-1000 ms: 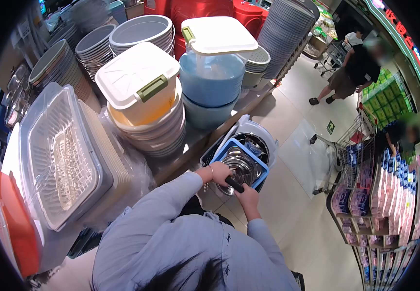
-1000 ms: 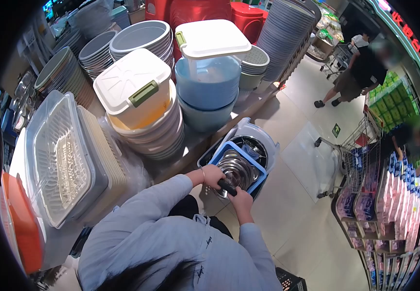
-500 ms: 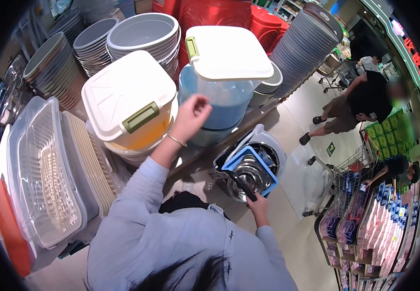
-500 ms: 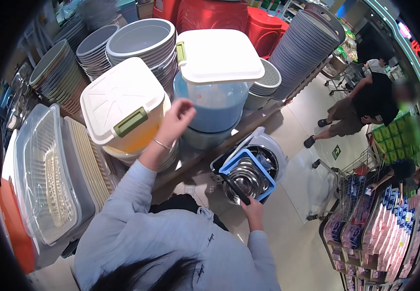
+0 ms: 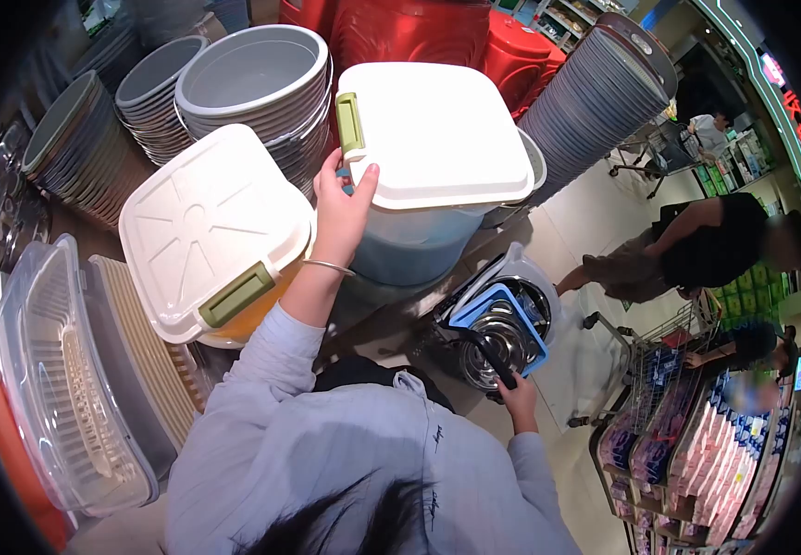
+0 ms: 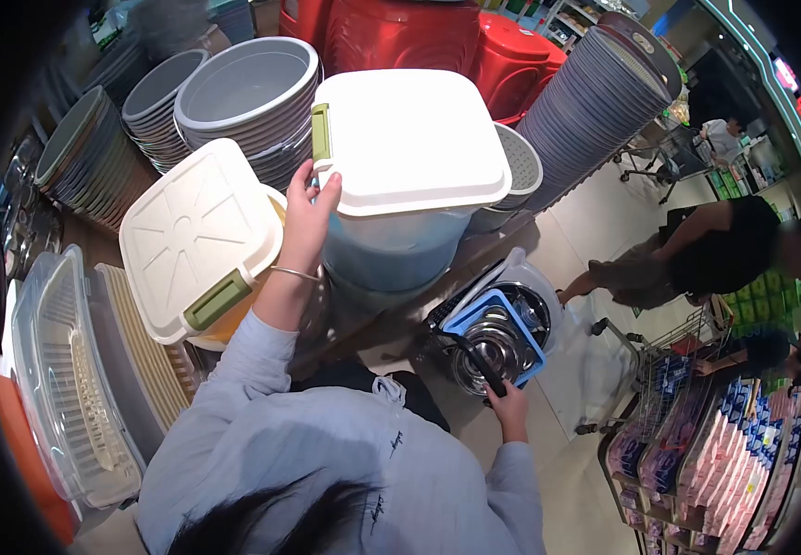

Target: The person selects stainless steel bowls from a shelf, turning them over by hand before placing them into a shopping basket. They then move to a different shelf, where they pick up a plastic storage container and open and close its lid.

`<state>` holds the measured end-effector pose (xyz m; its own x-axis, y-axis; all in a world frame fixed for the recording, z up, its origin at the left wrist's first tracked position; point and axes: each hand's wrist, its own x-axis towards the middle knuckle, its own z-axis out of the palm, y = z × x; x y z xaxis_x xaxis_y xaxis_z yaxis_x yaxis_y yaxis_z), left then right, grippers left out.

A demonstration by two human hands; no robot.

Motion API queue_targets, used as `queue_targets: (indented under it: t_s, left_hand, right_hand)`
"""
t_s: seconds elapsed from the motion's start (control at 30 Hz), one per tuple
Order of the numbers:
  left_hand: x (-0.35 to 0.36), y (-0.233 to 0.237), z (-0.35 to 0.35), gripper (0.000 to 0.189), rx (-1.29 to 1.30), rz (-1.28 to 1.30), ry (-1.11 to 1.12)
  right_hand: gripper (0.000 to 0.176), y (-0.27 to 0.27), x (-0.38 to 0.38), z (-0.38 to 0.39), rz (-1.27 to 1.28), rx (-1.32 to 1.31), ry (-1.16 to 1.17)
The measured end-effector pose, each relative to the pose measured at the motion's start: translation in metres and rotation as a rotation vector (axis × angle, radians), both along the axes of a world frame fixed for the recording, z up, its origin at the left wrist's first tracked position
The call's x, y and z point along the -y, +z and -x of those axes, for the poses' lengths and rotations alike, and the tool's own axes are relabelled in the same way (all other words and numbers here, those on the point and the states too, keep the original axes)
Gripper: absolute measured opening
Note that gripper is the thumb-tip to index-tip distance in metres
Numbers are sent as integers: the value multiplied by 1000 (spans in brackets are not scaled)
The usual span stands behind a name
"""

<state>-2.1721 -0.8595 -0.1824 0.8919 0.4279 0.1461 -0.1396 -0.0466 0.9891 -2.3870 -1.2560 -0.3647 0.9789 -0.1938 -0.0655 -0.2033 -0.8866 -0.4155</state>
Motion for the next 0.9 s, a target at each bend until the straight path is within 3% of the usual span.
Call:
queue_targets:
  t_s: [0.03,0.1,0.3,0.37,0.47,0.57,0.7,0.8,0.9]
  left_hand:
    - [2,4,0,66,-7,1,3]
    - [6,20,0,66,14,351,-18]
    - [6,18,-22,61,-21,345,63]
    - [-2,9,-33,60,-74,370,35]
    - [-7,14,-37,53,-105,345,23]
    - [-14,10,-39,51,-122,290,15]
    - [-12,19,-38,52,-207,86,119]
    - [-12,22,-37,50,-176,111,100]
    - [-12,24,-36,49,-164,135,132]
  right_hand:
    - [36,1,5,-3,-29,-22,11]
    - [38,-1,15,-11,16,-42,43]
    - [44,38,35,-46,4,-292,172]
    - [41,63,45,-71,131,-329,418]
    - [17,113,15,-149,-508,7,163]
    - [26,158,-28,-226,-850,192,287]
    - [39,187,-92,-295,-1242,52,252]
    - [46,199,-115,-305,-1050,-58,317]
    - [47,209,-119,-302,-1105,-6,305]
